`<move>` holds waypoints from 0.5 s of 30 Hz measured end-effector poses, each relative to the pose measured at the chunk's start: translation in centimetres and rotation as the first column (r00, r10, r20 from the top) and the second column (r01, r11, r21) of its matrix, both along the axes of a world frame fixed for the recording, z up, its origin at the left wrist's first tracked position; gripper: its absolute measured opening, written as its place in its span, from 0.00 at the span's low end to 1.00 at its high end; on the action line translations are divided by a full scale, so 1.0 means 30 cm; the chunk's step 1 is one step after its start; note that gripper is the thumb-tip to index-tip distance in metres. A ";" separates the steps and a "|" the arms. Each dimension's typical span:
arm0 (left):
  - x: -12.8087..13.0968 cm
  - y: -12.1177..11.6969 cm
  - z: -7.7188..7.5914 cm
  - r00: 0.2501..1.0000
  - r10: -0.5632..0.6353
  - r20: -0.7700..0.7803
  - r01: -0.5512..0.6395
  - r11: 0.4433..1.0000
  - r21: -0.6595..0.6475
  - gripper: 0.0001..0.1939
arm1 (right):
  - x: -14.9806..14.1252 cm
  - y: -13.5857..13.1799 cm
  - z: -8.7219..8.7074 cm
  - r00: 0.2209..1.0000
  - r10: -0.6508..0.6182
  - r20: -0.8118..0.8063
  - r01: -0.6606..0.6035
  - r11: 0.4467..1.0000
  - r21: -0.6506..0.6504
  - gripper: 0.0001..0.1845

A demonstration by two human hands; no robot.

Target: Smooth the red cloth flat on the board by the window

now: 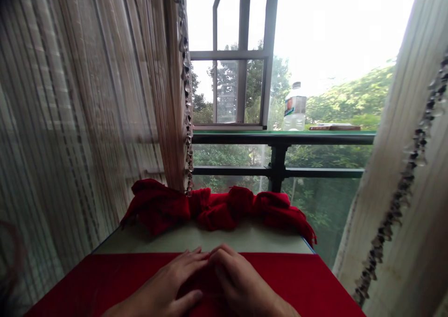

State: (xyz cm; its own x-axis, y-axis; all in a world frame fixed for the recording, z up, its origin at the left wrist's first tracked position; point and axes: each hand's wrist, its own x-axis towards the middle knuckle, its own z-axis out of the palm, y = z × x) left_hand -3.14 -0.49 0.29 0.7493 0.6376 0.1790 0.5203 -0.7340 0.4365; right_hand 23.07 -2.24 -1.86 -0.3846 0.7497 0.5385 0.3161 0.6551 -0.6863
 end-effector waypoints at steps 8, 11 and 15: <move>0.016 -0.015 0.031 0.993 0.012 -0.114 -0.018 0.999 -0.049 0.41 | 0.007 -0.015 0.039 0.995 0.010 0.100 -0.002 0.997 -0.080 0.08; 0.035 -0.039 0.084 0.986 0.025 -0.168 -0.043 0.994 -0.103 0.46 | 0.010 -0.026 0.062 0.994 0.031 0.103 -0.021 0.995 -0.097 0.10; 0.038 -0.046 0.102 0.984 0.032 -0.175 -0.055 0.991 -0.125 0.49 | 0.009 -0.035 0.074 0.994 0.048 0.097 -0.038 0.993 -0.108 0.09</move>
State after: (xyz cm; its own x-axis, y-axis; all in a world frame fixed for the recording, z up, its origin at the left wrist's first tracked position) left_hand -2.02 -1.88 3.34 0.7328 0.6795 -0.0363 0.6261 -0.6525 0.4270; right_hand 23.34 -3.29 0.36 -0.4650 0.7821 0.4148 0.3592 0.5949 -0.7191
